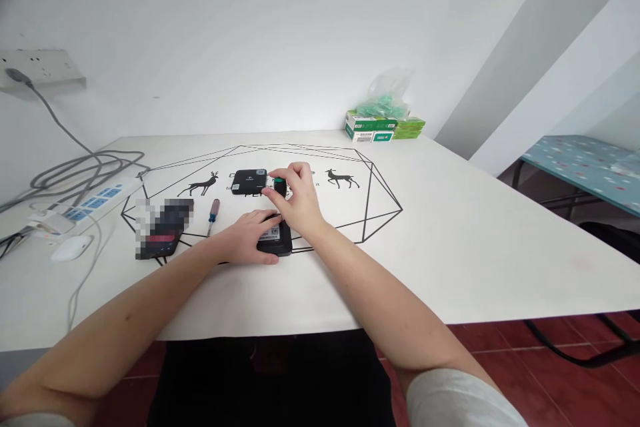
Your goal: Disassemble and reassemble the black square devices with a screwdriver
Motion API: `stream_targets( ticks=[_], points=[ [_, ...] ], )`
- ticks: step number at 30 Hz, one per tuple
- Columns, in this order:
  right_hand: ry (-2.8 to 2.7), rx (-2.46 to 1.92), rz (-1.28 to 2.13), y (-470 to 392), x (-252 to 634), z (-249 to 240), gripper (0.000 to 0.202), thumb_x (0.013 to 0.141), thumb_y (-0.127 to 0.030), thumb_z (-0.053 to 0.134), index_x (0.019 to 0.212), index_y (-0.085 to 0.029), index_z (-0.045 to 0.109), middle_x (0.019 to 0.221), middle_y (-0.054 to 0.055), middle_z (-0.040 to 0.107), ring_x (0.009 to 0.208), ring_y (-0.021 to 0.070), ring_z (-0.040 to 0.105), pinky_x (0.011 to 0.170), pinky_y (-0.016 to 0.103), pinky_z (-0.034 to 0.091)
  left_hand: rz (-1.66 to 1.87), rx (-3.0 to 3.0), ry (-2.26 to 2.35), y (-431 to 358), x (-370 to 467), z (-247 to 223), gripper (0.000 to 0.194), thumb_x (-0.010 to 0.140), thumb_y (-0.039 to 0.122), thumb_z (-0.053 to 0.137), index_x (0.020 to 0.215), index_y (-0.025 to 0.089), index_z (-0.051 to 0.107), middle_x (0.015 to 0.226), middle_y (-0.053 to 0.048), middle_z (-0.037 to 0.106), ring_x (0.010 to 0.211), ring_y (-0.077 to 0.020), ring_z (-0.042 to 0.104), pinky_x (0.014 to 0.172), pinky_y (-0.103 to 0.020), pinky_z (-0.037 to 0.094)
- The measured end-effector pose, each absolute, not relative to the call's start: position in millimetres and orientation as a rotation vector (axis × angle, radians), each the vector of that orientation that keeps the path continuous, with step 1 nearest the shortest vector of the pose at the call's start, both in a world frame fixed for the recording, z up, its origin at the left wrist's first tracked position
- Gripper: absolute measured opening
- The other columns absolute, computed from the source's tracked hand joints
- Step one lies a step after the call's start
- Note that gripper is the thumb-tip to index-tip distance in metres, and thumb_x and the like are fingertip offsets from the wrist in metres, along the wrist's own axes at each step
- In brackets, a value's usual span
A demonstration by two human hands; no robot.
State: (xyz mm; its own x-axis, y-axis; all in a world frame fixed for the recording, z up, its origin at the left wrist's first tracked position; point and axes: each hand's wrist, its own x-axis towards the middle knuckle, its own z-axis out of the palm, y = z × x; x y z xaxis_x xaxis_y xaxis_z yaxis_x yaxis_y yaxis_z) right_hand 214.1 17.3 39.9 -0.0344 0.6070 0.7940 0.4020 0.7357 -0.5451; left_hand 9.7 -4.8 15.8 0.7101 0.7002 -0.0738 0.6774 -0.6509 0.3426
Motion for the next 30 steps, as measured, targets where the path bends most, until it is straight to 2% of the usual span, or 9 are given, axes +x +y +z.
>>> stream_targets(
  ticks=[3,6,10,15,17,21,25,28,30],
  points=[
    [-1.650,-0.807,0.206,17.3,215.8,39.7,0.028,0.094,-0.029,0.074,0.122,-0.030,0.068,0.106,0.005,0.062,0.092,0.0224,0.064,0.081,0.043,0.062,0.077,2.566,1.088,-5.5,10.0,17.1,0.109,0.090,0.076,0.073,0.176,0.022,0.033,0.180,-0.020,0.032,0.164,-0.0473,0.029,0.132,-0.064,0.027],
    [-1.629,-0.763,0.257,15.8,216.8,38.5,0.035,0.097,-0.023,0.064,0.131,-0.029,0.064,0.115,0.007,0.072,0.101,0.0235,0.070,0.087,0.044,0.062,0.061,2.566,1.092,-6.1,10.3,18.4,0.110,0.090,0.076,0.073,0.176,0.021,0.033,0.180,-0.020,0.031,0.165,-0.0471,0.028,0.133,-0.063,0.026],
    [-1.640,-0.740,0.365,13.9,216.3,38.1,0.029,0.103,-0.023,0.052,0.127,-0.028,0.067,0.124,0.008,0.077,0.112,0.0248,0.073,0.098,0.048,0.062,0.038,2.572,1.104,-6.0,10.5,18.3,0.110,0.090,0.077,0.072,0.177,0.022,0.031,0.181,-0.020,0.029,0.165,-0.0458,0.027,0.133,-0.063,0.026],
    [-1.634,-0.722,0.241,15.9,214.2,39.3,0.024,0.098,-0.038,0.074,0.120,-0.029,0.073,0.121,0.010,0.068,0.110,0.0261,0.069,0.086,0.044,0.064,0.042,2.583,1.095,-6.1,10.8,18.0,0.109,0.090,0.076,0.072,0.176,0.021,0.033,0.180,-0.020,0.031,0.165,-0.0456,0.028,0.133,-0.064,0.025],
    [-1.630,-0.742,0.211,17.1,213.8,39.2,0.028,0.092,-0.037,0.082,0.118,-0.029,0.074,0.112,0.007,0.062,0.099,0.0236,0.066,0.080,0.042,0.063,0.041,2.574,1.105,-6.6,10.9,18.7,0.109,0.090,0.076,0.072,0.176,0.021,0.033,0.180,-0.020,0.031,0.166,-0.0468,0.027,0.133,-0.065,0.024],
    [-1.626,-0.762,0.228,17.6,214.7,37.4,0.033,0.092,-0.028,0.076,0.124,-0.030,0.069,0.104,0.004,0.063,0.087,0.0197,0.063,0.076,0.040,0.061,0.036,2.570,1.102,-7.3,11.1,20.1,0.109,0.090,0.075,0.072,0.176,0.022,0.032,0.181,-0.020,0.030,0.166,-0.0465,0.027,0.133,-0.064,0.025],
    [-1.610,-0.738,0.369,16.1,216.9,35.4,0.041,0.097,-0.021,0.060,0.138,-0.029,0.060,0.118,0.007,0.071,0.103,0.0231,0.070,0.084,0.043,0.063,0.027,2.575,1.118,-7.6,11.1,20.1,0.110,0.091,0.075,0.072,0.177,0.021,0.031,0.181,-0.020,0.030,0.166,-0.0455,0.027,0.134,-0.062,0.025],
    [-1.655,-0.730,0.404,15.5,217.8,36.3,0.034,0.102,-0.022,0.050,0.131,-0.030,0.065,0.124,0.008,0.073,0.112,0.0247,0.071,0.091,0.048,0.063,0.024,2.572,1.123,-7.6,11.0,20.0,0.110,0.091,0.076,0.071,0.177,0.023,0.029,0.181,-0.019,0.030,0.166,-0.0449,0.027,0.133,-0.062,0.026],
    [-1.657,-0.721,0.339,15.6,217.3,37.8,0.027,0.103,-0.027,0.055,0.126,-0.030,0.069,0.124,0.009,0.071,0.114,0.0255,0.070,0.090,0.047,0.063,0.032,2.573,1.112,-7.4,11.0,20.1,0.109,0.091,0.076,0.071,0.177,0.024,0.030,0.181,-0.019,0.030,0.166,-0.0450,0.027,0.133,-0.062,0.026]
  ],
)
